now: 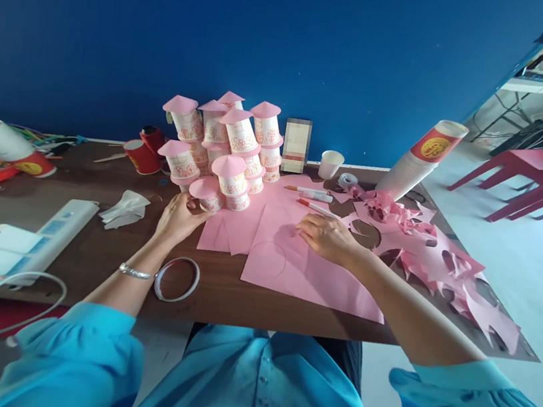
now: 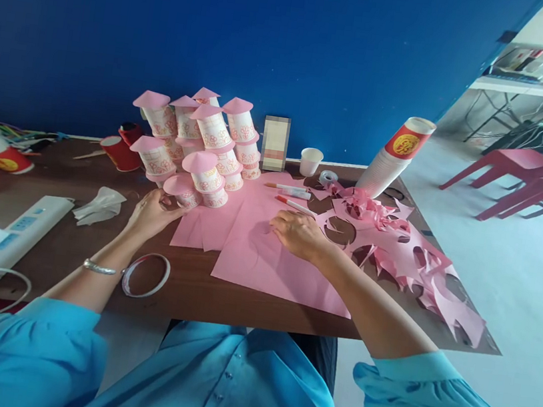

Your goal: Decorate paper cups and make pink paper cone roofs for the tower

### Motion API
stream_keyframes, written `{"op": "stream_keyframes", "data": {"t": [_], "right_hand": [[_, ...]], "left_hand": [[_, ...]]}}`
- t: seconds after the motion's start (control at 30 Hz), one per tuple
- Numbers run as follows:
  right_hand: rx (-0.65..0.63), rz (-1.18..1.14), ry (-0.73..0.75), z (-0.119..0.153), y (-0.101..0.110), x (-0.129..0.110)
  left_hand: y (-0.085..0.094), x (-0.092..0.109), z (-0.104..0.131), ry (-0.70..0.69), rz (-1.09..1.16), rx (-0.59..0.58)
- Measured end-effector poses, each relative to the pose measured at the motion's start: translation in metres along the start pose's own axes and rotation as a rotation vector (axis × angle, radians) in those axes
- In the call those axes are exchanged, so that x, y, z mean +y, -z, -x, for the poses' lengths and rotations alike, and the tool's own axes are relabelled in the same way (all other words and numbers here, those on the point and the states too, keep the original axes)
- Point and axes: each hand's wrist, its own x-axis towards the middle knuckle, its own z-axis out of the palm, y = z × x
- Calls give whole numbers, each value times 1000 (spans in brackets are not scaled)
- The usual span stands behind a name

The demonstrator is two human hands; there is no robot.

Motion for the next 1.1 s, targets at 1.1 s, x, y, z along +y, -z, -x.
{"op": "stream_keyframes", "data": {"t": [1.1], "right_hand": [[432, -654, -294, -85, 6, 25]], "left_hand": [[-2, 8, -4, 74, 88, 21]]}}
